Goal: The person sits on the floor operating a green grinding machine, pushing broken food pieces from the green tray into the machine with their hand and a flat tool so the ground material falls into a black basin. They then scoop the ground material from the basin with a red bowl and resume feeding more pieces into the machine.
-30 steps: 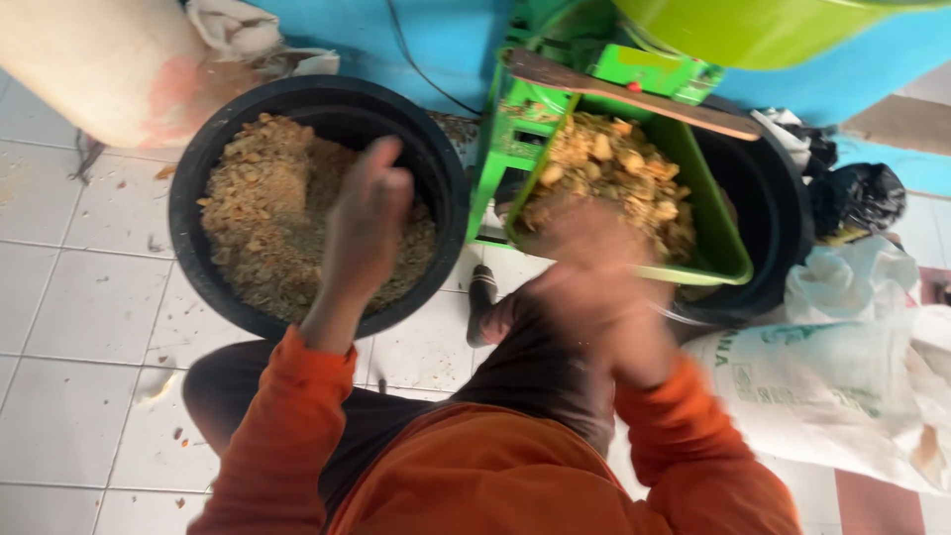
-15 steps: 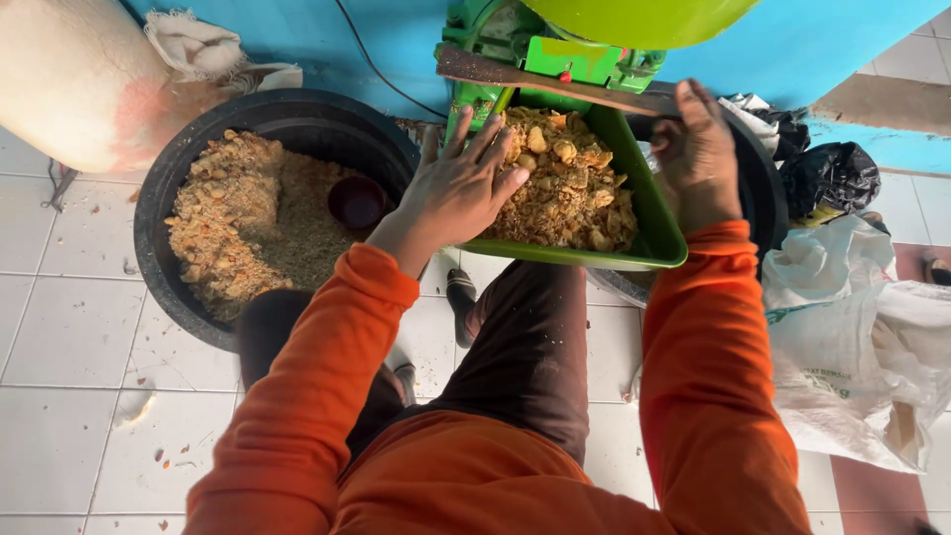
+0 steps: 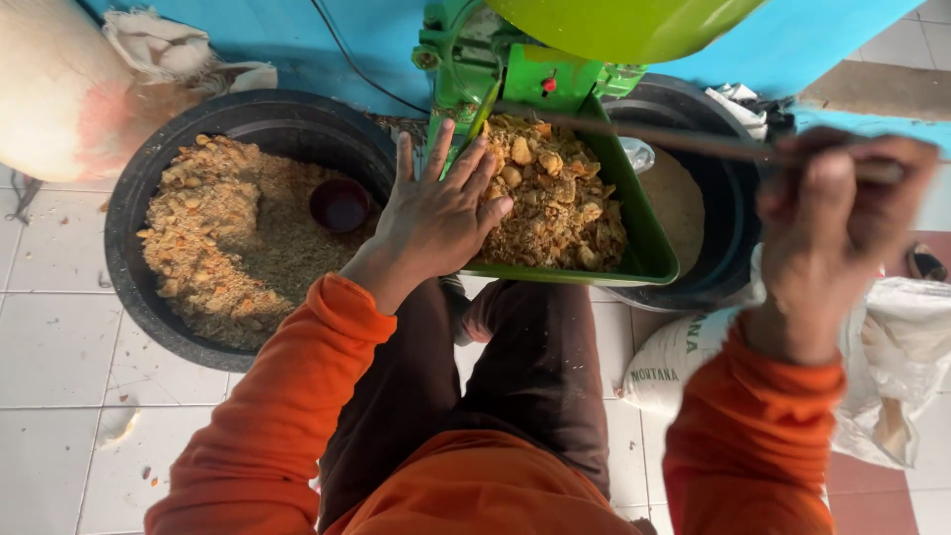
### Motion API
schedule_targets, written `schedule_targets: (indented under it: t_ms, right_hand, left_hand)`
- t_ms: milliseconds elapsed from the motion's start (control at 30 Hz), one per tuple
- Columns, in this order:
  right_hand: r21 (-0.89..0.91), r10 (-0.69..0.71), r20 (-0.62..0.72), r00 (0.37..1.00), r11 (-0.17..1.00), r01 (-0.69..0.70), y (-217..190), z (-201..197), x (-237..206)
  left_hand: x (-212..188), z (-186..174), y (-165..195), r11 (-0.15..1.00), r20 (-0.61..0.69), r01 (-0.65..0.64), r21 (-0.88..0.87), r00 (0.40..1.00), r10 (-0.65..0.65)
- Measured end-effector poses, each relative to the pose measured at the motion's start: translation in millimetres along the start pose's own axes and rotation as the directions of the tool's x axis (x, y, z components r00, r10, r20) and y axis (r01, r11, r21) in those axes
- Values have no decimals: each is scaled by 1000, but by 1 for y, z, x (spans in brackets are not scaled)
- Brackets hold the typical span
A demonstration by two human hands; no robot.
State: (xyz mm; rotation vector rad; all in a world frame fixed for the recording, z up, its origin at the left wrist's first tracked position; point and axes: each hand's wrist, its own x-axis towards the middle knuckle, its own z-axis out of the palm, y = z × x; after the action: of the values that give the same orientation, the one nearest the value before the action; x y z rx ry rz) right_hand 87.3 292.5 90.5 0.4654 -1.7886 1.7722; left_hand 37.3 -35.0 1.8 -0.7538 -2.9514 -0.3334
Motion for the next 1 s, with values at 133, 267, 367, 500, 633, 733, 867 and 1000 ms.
schedule_targets:
  t_ms: [133,267,367,500,633,733,867,1000]
  right_hand:
    - [-327,-8,107,994,944,43,-24,18,-25]
    - [-545,-61,279,958,811,211,-11,29,-35]
    - [-471,-77,250,965,861,191,-9,33,-35]
    - [-744,-57,391,919,568,352,-9,55,-28]
    - [-663,-55,266,962,715,224,-23,69,-34]
    - [-578,-46,182,982,803,145,-24,73,-35]
    - [-656,-11,258,966,732,184,-16,68,-32]
    - [-565,-59,206,977,808,168,-12,61,-35]
  left_hand:
    - [3,-3,2,1000,-36,-10,2,999,10]
    - [3,-6,3,999,27,1,-36,1000,0]
    - [3,-7,2,1000,6,-3,-5,1000,3]
    - [6,-3,0,1000,-13,-11,-16,1000,11]
    - [10,4,0,997,-141,-77,30,987,80]
    - [8,10,-4,991,-161,-122,61,978,131]
    - [25,12,-13,981,-237,-164,102,954,185]
    - [51,13,-21,981,-148,-172,91,972,184]
